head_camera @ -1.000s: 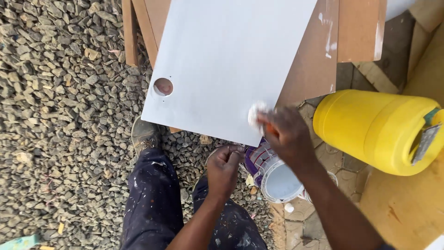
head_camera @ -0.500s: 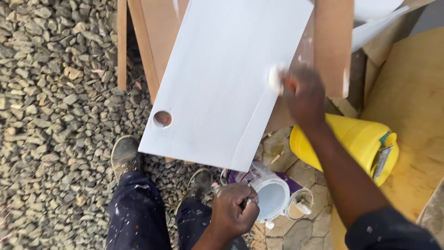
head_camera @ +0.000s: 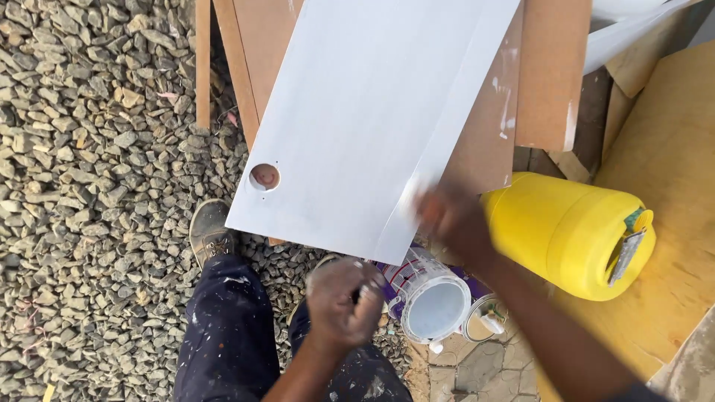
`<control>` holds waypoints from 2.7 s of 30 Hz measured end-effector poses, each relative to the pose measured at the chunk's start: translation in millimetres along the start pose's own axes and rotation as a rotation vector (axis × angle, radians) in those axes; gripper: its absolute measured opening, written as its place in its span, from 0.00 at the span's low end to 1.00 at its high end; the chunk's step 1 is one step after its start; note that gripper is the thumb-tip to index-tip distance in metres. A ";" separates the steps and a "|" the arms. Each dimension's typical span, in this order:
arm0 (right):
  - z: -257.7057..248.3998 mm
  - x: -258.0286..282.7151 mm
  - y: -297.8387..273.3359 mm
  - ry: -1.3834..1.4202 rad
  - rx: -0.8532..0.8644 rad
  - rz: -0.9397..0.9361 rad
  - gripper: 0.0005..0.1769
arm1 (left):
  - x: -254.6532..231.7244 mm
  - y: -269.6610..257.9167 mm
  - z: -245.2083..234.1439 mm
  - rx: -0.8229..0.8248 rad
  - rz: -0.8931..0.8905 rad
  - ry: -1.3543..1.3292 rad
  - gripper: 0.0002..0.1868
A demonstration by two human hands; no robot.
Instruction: A person uses a small foam applicator to apply white paint to a furniture panel.
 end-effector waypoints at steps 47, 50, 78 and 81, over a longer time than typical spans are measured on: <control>-40.4 11.8 88.8 -0.307 -0.333 -0.075 0.06 | -67.5 114.7 -31.7 -0.071 0.026 0.145 0.12; -46.6 -63.4 190.4 -0.323 -0.429 -0.123 0.15 | -61.2 122.5 -33.4 -0.058 0.033 0.087 0.12; 0.0 78.2 -224.1 0.499 0.386 1.046 0.20 | -52.3 48.7 25.8 0.265 -0.103 -0.270 0.11; 6.6 38.3 -250.4 0.375 0.235 1.284 0.21 | -28.3 13.7 71.9 0.541 -0.279 -0.396 0.14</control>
Point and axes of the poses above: each hand's wrist, its own y-axis towards the middle knuckle, its own z-axis out of the palm, x = y × z, the point moved 5 cm from there along y, towards the middle knuckle, and after that the axes turned 15 degrees about -y, right-handed, at the moved point
